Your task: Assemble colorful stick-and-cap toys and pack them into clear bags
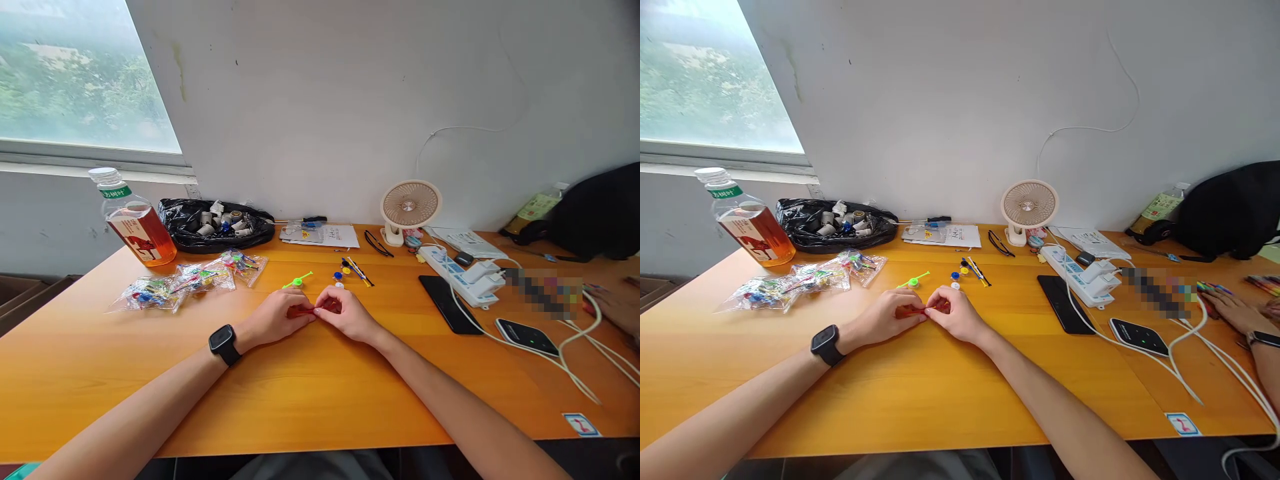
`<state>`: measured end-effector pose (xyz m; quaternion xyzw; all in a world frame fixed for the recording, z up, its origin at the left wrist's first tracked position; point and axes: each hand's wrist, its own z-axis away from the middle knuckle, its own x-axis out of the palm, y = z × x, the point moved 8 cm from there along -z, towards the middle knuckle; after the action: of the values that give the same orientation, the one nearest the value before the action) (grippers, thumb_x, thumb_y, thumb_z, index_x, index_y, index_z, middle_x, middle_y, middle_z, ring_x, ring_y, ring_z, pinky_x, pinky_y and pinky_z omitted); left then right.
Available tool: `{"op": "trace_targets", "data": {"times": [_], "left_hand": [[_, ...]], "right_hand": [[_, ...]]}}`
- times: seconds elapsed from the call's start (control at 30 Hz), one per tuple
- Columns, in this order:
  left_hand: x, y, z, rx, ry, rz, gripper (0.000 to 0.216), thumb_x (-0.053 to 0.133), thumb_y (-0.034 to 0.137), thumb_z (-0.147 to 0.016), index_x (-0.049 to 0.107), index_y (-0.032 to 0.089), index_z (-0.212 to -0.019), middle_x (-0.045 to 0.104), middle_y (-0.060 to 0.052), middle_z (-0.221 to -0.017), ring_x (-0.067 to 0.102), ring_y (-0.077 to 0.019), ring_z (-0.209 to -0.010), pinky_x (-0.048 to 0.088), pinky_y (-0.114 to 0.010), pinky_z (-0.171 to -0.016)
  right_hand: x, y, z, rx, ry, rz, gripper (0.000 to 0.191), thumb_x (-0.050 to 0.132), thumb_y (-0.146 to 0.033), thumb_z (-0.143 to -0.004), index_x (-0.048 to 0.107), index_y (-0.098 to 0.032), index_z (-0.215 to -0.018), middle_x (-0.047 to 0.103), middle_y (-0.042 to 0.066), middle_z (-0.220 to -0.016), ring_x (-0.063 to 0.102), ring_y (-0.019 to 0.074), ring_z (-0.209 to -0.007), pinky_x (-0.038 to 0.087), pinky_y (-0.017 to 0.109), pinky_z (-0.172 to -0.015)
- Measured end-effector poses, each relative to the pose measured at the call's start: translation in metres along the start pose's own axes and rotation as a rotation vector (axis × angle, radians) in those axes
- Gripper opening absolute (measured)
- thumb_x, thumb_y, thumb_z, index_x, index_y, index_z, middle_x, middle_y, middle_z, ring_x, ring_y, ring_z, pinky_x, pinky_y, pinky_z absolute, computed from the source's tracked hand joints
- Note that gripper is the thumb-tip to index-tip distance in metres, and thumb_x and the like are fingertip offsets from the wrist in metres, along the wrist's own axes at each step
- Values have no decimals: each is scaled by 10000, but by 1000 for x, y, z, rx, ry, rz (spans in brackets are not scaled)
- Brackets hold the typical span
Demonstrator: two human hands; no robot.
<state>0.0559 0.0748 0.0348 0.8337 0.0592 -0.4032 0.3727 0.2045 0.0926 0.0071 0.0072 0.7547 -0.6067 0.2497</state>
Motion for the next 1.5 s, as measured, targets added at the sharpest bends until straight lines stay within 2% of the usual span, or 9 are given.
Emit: {"op": "trace_targets", "data": {"times": [0.13,0.3,0.43,0.57,0.67,1.0,1.23,1.37,1.5], "left_hand": [[0,-1,-1,-7,1,5,147,693,307,-999,724,200,-903,693,-44,-860,647,-192,-821,506,-309,-750],[-1,2,-2,-8,1,17,166,663,313,-1019,739,202,-921,698,-47,-857,656,-190,-814,511,-305,-729],[-2,5,-2,-1,13,23,214,618,310,-1044,749,208,-909,717,-48,-869,677,-189,-821,522,-301,-724],[-1,1,-1,-42,34,14,158,632,297,-1032,769,218,-1041,749,-49,-903,687,-176,-768,521,-288,-680],[-1,2,-1,-28,31,-15,186,628,308,-1039,771,214,-965,735,-42,-853,679,-172,-757,519,-289,-685],[0,17,-6,86,31,-153,137,630,190,-966,758,218,-926,754,-51,-903,713,-214,-868,585,-376,-810],[7,20,-6,142,-4,-272,157,612,208,-946,708,216,-823,711,-52,-827,666,-216,-782,564,-392,-732],[10,22,-4,159,-1,-332,128,615,228,-954,721,213,-883,723,-59,-866,674,-228,-810,565,-400,-771],[10,20,-4,146,9,-369,133,623,272,-974,709,216,-888,716,-60,-861,674,-232,-813,552,-391,-758]], "right_hand": [[2,9,-5,71,-24,-53,208,808,-359,-782,721,-174,-818,693,28,-806,570,146,-682,443,285,-638],[3,8,-7,112,-37,-118,199,802,-360,-760,724,-179,-785,704,23,-761,588,152,-679,452,291,-655],[3,8,-8,114,-17,-175,212,803,-323,-721,702,-183,-845,663,-7,-735,566,137,-662,439,275,-635],[2,14,-11,172,6,-220,270,806,-277,-665,687,-179,-886,639,-24,-723,562,130,-658,434,263,-631],[1,17,-12,200,10,-246,281,804,-263,-645,681,-177,-883,637,-27,-715,571,131,-657,438,264,-639],[4,17,-16,163,41,-227,188,744,-230,-623,676,-180,-791,642,-17,-710,562,139,-667,432,270,-630],[8,15,-17,175,35,-215,146,714,-183,-607,684,-184,-749,630,-20,-670,557,142,-647,436,271,-619],[7,15,-17,190,11,-193,154,749,-194,-600,654,-188,-721,635,-14,-665,568,150,-652,447,276,-623],[7,10,-11,120,23,-87,149,762,-248,-682,650,-191,-762,664,7,-730,585,159,-671,461,291,-638]]}}
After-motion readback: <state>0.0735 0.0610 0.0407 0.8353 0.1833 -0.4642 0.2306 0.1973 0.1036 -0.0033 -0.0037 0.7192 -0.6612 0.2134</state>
